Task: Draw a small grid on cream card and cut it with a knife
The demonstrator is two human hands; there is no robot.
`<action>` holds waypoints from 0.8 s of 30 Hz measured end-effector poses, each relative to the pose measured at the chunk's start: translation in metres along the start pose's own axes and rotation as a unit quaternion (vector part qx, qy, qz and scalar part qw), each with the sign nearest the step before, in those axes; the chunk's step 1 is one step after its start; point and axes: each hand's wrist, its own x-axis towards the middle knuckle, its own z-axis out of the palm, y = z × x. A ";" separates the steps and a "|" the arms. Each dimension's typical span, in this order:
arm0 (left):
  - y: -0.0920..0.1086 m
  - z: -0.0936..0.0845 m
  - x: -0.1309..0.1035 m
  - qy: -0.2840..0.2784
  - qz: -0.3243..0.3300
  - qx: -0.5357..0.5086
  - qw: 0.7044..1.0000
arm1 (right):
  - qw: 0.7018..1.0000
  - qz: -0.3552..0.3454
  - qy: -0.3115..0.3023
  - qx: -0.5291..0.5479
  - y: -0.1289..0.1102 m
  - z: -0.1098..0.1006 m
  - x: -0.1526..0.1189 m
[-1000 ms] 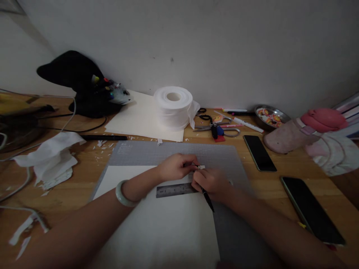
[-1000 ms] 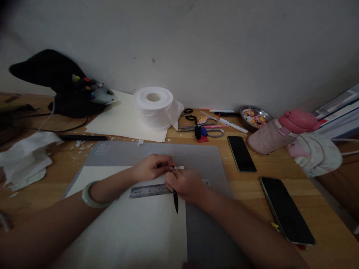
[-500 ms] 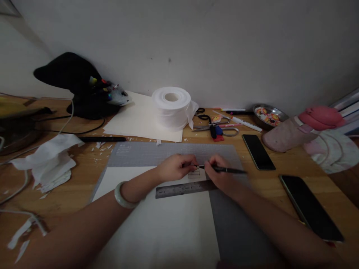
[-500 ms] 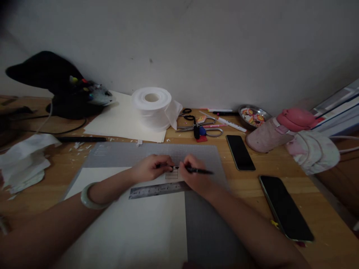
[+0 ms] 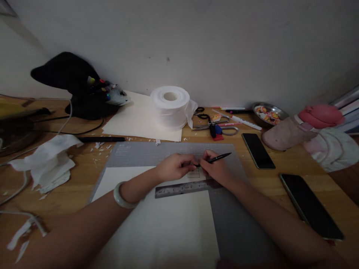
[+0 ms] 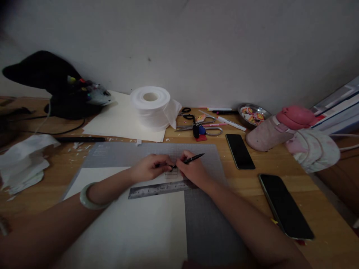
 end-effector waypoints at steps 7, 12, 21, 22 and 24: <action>0.001 0.000 0.000 0.002 -0.003 -0.003 1.000 | 1.000 -0.001 -0.002 -0.019 -0.001 -0.001 0.001; 0.000 0.000 0.001 0.001 -0.001 -0.014 1.000 | 1.000 0.018 -0.010 -0.015 -0.003 0.000 0.000; -0.001 0.002 0.001 0.007 -0.004 -0.018 1.000 | 0.994 0.069 -0.008 0.084 0.003 -0.005 0.006; -0.001 0.002 0.001 0.006 -0.003 -0.023 1.000 | 0.992 0.074 -0.012 0.101 0.004 -0.006 0.008; -0.002 0.002 0.001 0.003 0.005 -0.030 1.000 | 0.988 0.081 -0.021 0.133 0.004 -0.006 0.012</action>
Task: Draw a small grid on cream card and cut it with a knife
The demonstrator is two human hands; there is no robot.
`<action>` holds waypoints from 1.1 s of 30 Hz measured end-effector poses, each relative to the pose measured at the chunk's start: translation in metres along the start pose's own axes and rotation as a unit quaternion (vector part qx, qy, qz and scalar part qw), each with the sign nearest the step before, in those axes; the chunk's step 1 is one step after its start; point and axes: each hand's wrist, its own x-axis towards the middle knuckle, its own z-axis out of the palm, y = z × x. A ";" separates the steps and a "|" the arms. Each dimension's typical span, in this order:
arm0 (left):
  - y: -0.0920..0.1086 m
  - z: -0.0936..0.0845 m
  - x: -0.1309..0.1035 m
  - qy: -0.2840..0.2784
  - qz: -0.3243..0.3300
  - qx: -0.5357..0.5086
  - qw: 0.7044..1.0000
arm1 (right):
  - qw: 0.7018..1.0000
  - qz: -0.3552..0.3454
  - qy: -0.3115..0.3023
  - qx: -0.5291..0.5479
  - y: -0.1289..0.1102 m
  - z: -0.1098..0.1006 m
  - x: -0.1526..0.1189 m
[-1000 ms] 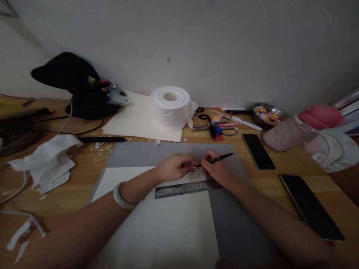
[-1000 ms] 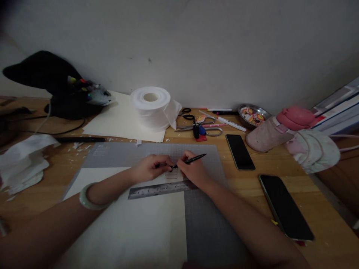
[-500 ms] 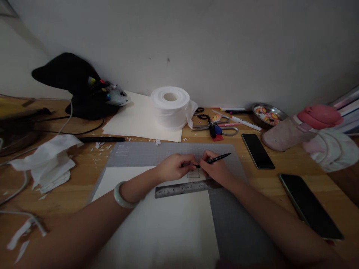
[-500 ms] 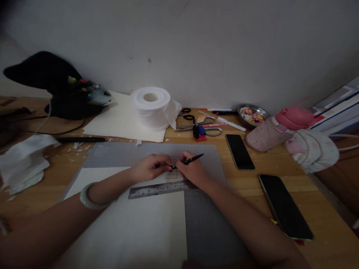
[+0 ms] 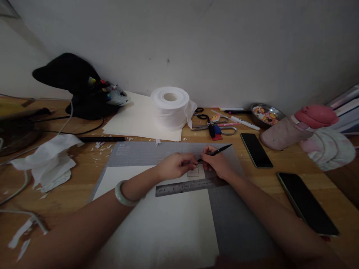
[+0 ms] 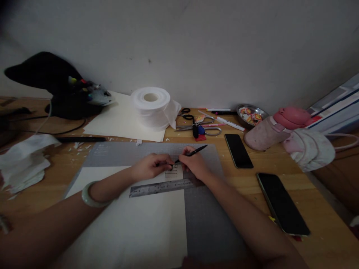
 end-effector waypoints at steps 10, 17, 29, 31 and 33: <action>-0.002 0.003 0.001 0.009 0.002 -0.064 0.998 | 0.980 -0.134 0.002 -0.149 -0.016 0.006 0.019; -0.002 0.003 0.002 0.010 0.008 -0.063 0.998 | 0.957 -0.146 -0.115 -0.225 -0.030 0.018 0.051; 0.003 -0.001 0.003 0.027 0.054 -0.003 0.998 | 0.949 -0.108 -0.189 -0.229 -0.025 0.028 0.054; 0.002 0.000 0.003 0.037 0.063 0.000 0.997 | 0.951 -0.109 -0.184 -0.225 -0.024 0.028 0.054; 0.001 0.000 0.004 0.040 0.070 0.003 0.997 | 0.950 -0.109 -0.184 -0.228 -0.022 0.027 0.054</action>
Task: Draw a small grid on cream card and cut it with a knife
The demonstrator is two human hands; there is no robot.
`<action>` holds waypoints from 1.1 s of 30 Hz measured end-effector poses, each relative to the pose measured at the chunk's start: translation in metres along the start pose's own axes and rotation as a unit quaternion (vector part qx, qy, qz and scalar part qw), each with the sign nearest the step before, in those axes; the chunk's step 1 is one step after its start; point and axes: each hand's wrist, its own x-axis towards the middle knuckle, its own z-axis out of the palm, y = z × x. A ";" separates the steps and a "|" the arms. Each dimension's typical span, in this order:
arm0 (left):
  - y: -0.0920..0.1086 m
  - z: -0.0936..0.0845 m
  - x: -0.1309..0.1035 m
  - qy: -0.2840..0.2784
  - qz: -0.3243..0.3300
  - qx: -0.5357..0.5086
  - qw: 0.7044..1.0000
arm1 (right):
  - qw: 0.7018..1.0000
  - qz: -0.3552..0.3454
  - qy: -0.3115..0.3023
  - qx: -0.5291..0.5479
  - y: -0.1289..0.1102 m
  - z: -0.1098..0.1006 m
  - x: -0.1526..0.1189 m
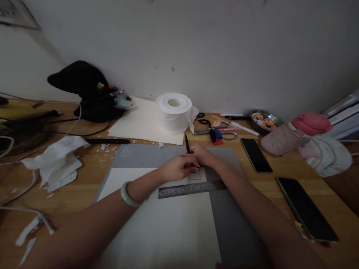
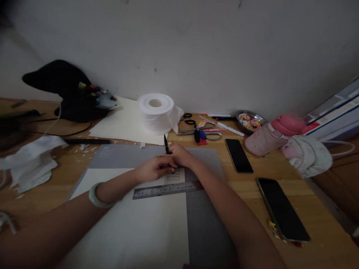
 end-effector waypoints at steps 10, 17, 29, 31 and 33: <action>-0.001 0.000 -0.001 -0.003 -0.013 -0.005 1.000 | 1.000 -0.016 -0.021 -0.014 0.002 -0.002 0.002; 0.000 0.000 0.000 -0.001 -0.006 -0.011 1.000 | 0.998 -0.042 -0.038 0.011 0.007 -0.001 0.003; -0.002 0.000 -0.002 -0.017 -0.026 -0.007 1.000 | 1.000 -0.011 -0.003 -0.008 -0.001 -0.003 -0.001; -0.001 0.000 -0.002 -0.015 -0.026 -0.008 1.000 | 1.000 -0.012 -0.005 -0.004 -0.002 -0.003 -0.001; -0.001 0.000 -0.002 -0.013 -0.025 -0.009 1.000 | 1.000 -0.012 -0.009 0.004 -0.002 -0.003 -0.001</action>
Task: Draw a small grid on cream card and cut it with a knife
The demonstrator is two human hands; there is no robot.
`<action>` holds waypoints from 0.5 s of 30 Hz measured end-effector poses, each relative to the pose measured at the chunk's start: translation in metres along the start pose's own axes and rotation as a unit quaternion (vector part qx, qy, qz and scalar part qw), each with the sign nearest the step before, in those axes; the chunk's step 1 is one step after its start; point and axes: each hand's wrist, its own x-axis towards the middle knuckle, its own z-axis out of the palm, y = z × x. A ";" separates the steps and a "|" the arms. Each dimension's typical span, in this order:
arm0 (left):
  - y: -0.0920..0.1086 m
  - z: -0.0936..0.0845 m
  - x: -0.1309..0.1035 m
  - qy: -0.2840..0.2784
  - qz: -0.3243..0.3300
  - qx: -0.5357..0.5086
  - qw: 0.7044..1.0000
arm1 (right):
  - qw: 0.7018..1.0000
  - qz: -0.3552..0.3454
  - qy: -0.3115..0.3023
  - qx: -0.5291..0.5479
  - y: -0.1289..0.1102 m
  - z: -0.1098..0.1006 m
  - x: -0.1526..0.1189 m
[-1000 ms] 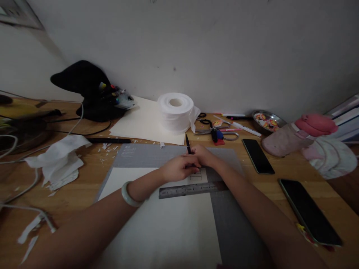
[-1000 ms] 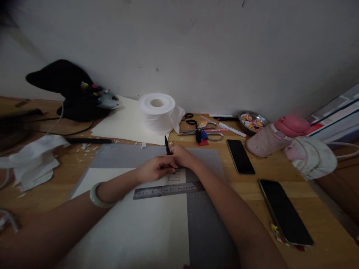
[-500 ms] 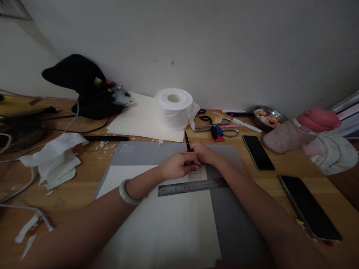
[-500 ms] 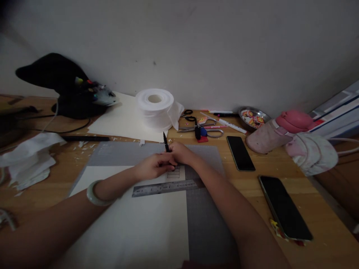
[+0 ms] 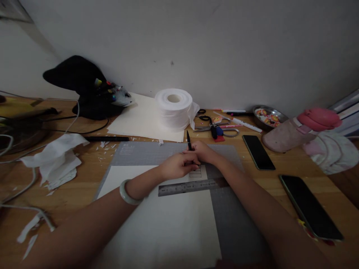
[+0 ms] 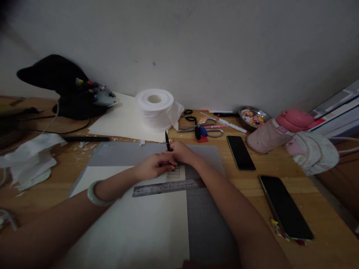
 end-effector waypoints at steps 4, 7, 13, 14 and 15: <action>0.000 0.000 0.000 0.001 0.008 -0.002 1.000 | 1.000 0.002 0.011 -0.005 0.002 0.000 0.001; 0.000 0.000 0.000 -0.003 0.000 0.003 1.000 | 1.000 -0.012 0.012 -0.009 0.004 0.000 0.002; 0.000 0.000 0.000 -0.001 -0.002 0.005 1.000 | 1.000 -0.019 0.006 0.007 0.007 0.001 0.002; 0.000 0.000 0.000 0.001 -0.001 0.004 1.000 | 1.000 -0.017 0.006 0.005 0.006 0.001 0.002; 0.000 0.000 0.000 0.002 0.000 0.002 1.000 | 1.000 -0.016 0.007 0.002 0.006 0.000 0.002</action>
